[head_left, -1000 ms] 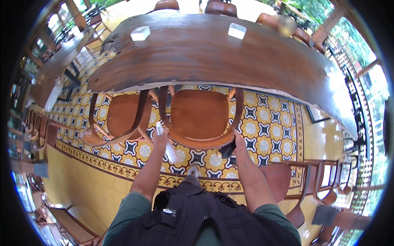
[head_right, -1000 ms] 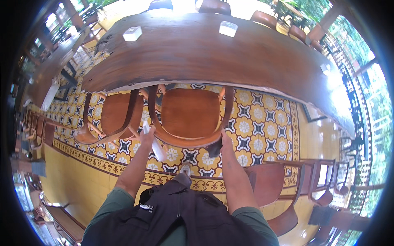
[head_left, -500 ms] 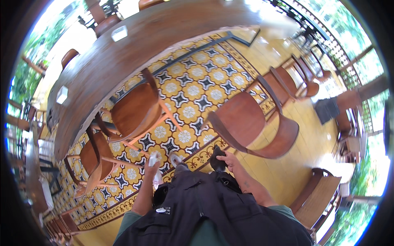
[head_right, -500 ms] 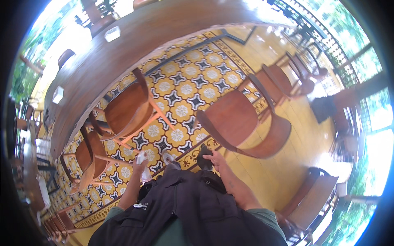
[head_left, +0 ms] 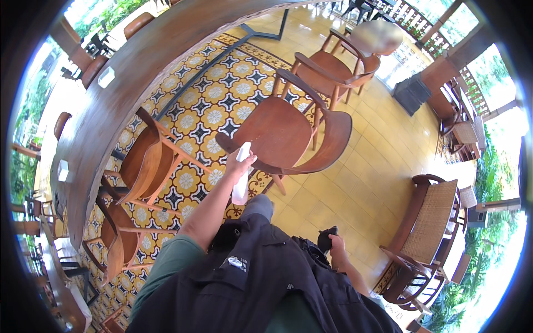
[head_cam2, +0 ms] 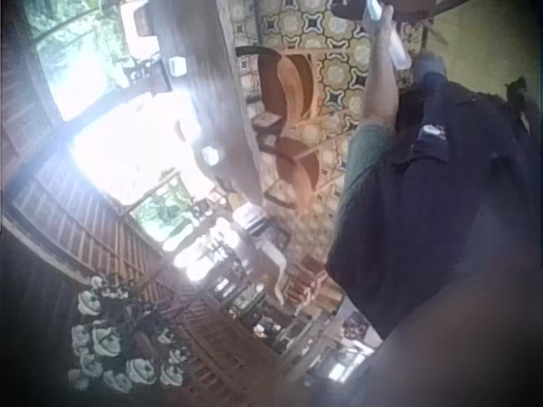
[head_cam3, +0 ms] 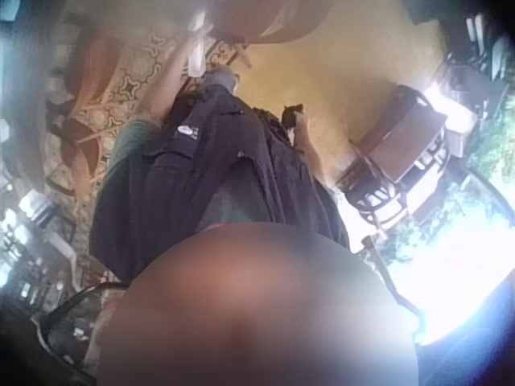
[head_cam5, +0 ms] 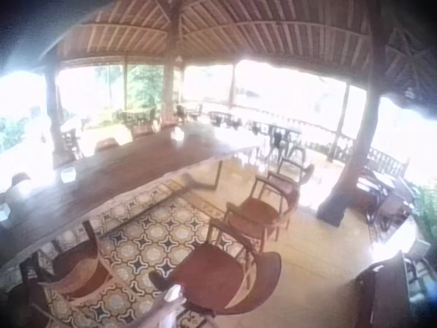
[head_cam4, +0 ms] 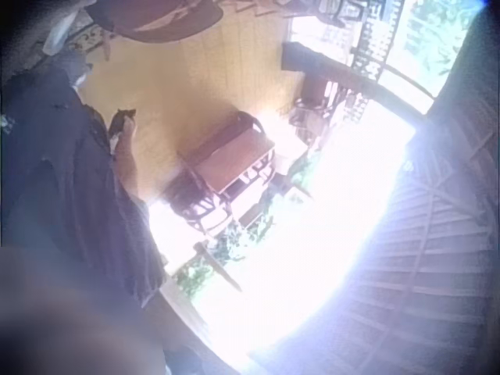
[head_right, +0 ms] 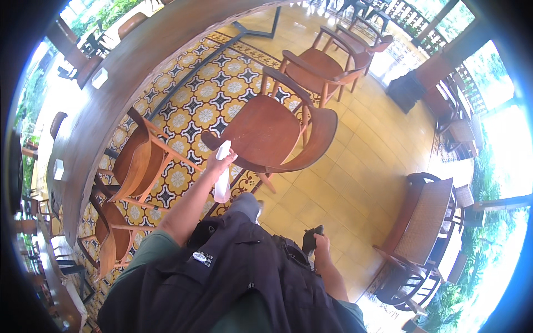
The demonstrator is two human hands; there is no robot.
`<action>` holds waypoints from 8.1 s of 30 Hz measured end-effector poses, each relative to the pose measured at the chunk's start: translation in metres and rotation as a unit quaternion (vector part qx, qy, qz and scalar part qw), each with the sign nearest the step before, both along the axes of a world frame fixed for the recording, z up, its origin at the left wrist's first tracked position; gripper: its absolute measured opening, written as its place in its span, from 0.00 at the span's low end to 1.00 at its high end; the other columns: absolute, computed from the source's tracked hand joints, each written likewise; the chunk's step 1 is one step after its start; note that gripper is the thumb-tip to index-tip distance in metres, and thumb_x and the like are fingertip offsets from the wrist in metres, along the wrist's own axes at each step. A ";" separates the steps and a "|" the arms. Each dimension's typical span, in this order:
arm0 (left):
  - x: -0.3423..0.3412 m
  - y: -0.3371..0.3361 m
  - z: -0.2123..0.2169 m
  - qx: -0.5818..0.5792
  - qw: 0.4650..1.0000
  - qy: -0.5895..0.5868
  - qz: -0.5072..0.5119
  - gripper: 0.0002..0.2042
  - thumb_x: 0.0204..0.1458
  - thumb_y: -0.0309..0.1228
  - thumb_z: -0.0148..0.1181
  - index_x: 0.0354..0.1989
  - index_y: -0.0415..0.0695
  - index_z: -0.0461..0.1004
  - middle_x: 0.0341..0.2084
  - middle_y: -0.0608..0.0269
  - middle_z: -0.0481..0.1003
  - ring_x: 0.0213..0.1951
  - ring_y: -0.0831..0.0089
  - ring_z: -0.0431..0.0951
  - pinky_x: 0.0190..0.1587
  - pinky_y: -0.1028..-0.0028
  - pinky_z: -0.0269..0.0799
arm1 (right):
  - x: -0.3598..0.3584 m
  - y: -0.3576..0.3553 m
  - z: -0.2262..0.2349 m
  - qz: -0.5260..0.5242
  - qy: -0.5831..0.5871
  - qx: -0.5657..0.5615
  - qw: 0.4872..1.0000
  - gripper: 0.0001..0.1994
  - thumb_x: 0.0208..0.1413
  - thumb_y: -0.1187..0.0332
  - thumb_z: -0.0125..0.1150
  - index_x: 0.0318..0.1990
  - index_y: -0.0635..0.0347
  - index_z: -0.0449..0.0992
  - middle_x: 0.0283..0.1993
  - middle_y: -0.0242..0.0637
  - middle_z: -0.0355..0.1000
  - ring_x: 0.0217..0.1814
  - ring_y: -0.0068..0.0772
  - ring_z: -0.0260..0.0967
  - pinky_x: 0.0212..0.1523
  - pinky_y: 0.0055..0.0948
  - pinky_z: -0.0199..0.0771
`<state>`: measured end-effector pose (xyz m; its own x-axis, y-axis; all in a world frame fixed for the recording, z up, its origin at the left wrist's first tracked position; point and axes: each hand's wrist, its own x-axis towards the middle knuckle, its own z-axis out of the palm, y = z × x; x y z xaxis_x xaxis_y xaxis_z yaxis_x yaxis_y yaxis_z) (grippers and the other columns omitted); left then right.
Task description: The person cleans wooden chairs and a table in a restaurant setting. They spray a cleaning solution on the chair seats and wipe them with a cloth, then move to wipe the table surface. The person also rearranges chairs around the table.
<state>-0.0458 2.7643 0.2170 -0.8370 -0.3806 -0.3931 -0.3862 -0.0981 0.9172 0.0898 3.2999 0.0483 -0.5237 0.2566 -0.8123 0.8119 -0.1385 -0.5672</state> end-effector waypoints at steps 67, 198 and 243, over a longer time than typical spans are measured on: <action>-0.036 0.188 -0.147 -0.185 0.758 -0.240 0.577 0.23 0.55 0.40 0.70 0.57 0.44 0.74 0.32 0.57 0.81 0.36 0.62 0.84 0.43 0.63 0.77 | -0.503 -0.362 0.004 0.854 0.342 -0.074 0.386 0.27 0.62 0.60 0.59 0.66 0.60 0.67 0.62 0.56 0.70 0.64 0.57 0.69 0.62 0.42 0.70; -0.246 -0.255 -0.082 -0.032 0.751 -0.184 0.633 0.16 0.44 0.38 0.73 0.37 0.39 0.81 0.29 0.60 0.80 0.31 0.68 0.79 0.39 0.64 0.75 | -0.768 -0.680 0.057 0.526 0.139 -0.017 0.839 0.17 0.45 0.77 0.65 0.43 0.67 0.67 0.35 0.45 0.70 0.33 0.38 0.73 0.33 0.40 0.78; -0.742 0.187 -0.031 0.059 0.997 -0.009 0.053 0.09 0.49 0.23 0.70 0.37 0.48 0.78 0.27 0.70 0.77 0.24 0.81 0.72 0.28 0.77 0.69 | -0.560 0.204 0.043 0.040 -0.013 0.152 0.988 0.19 0.49 0.64 0.69 0.45 0.69 0.78 0.33 0.40 0.79 0.32 0.33 0.77 0.35 0.34 0.78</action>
<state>-0.7882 2.9510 0.1855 -0.7868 -0.4173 -0.4548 -0.3836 -0.2466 0.8899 -0.4705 3.5042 0.0918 -0.5315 0.4495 -0.7179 0.8285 0.0994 -0.5511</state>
